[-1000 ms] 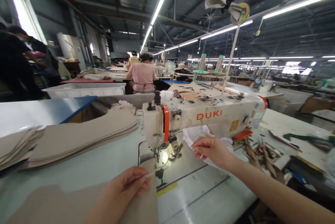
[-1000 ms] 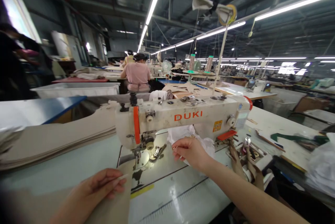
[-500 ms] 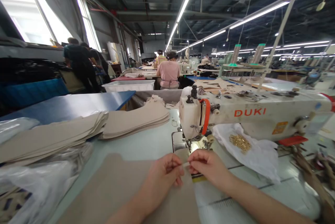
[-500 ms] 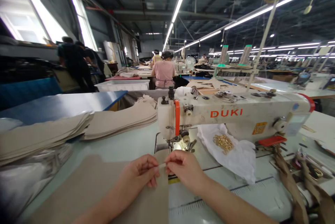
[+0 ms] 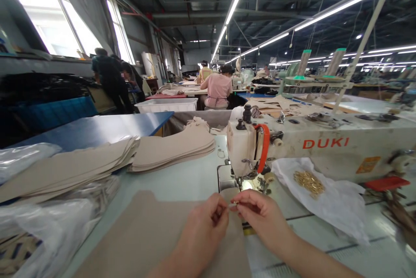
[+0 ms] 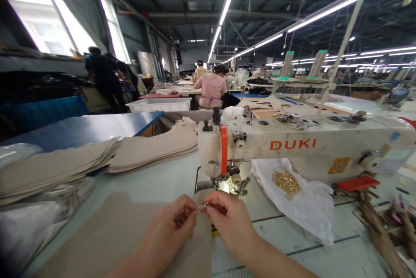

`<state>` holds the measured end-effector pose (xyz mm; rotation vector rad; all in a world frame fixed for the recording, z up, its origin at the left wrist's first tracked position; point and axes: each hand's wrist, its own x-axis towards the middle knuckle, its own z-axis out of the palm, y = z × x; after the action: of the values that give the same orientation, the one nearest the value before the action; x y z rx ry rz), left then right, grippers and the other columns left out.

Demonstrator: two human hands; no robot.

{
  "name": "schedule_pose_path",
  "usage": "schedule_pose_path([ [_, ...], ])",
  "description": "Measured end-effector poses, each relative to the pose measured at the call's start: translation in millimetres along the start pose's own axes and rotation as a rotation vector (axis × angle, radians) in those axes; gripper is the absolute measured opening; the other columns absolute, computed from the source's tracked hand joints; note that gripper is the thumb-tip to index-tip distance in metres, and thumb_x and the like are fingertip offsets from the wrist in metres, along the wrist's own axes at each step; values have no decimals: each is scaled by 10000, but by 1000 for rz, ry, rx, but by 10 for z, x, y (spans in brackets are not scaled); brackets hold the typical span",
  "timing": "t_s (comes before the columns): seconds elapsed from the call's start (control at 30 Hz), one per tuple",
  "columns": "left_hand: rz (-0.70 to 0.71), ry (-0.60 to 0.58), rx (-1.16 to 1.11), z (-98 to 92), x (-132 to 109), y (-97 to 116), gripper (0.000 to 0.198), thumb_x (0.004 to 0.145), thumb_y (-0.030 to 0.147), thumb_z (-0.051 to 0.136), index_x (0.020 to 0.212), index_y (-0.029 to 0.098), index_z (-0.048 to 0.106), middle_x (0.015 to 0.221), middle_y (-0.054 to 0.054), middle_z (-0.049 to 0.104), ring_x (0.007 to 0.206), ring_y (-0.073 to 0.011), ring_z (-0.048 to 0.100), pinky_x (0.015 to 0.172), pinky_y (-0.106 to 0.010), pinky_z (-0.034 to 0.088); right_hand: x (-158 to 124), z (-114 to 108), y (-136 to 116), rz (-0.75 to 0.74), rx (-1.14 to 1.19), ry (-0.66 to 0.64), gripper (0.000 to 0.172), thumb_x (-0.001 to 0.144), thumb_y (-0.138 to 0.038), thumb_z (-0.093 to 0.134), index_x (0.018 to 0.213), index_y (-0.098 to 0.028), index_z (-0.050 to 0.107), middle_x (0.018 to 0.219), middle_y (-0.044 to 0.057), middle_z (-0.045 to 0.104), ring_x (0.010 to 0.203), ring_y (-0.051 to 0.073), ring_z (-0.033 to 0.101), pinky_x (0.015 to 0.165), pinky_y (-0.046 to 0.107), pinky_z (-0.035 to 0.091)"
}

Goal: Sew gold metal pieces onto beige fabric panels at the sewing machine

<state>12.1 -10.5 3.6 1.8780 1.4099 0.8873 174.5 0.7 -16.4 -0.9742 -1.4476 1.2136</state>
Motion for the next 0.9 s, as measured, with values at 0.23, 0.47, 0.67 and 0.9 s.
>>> schedule_pose_path([
  [0.23, 77, -56, 25, 31, -33, 14, 136, 844, 257, 452, 754, 225, 550, 584, 43, 573, 546, -130, 559, 537, -217, 400, -2, 12, 21, -27, -79, 43, 147, 708, -183, 512, 775, -201, 642, 662, -14, 641, 615, 149, 605, 580, 244, 464],
  [0.47, 61, -68, 52, -8, -28, 54, 150, 858, 265, 441, 772, 222, 557, 585, 35, 583, 543, -136, 550, 533, -220, 387, -19, 18, 33, 24, 6, 35, 130, 769, -225, 519, 844, -193, 620, 781, 23, 675, 750, 187, 651, 656, 279, 497],
  [0.67, 67, -49, 40, -5, -45, 37, 166, 875, 291, 427, 777, 227, 545, 607, 31, 607, 573, -144, 576, 544, -220, 388, -32, 13, 33, -35, -44, 65, 88, 796, -235, 534, 825, -188, 603, 764, 27, 671, 726, 191, 659, 664, 284, 492],
  [0.9, 90, -43, -20, 28, -1, 2, 159, 870, 262, 429, 752, 220, 526, 592, 43, 559, 568, -138, 550, 564, -233, 392, -70, 36, -31, -94, -273, 50, 116, 804, -207, 523, 840, -177, 628, 760, 27, 670, 712, 177, 625, 653, 265, 469],
])
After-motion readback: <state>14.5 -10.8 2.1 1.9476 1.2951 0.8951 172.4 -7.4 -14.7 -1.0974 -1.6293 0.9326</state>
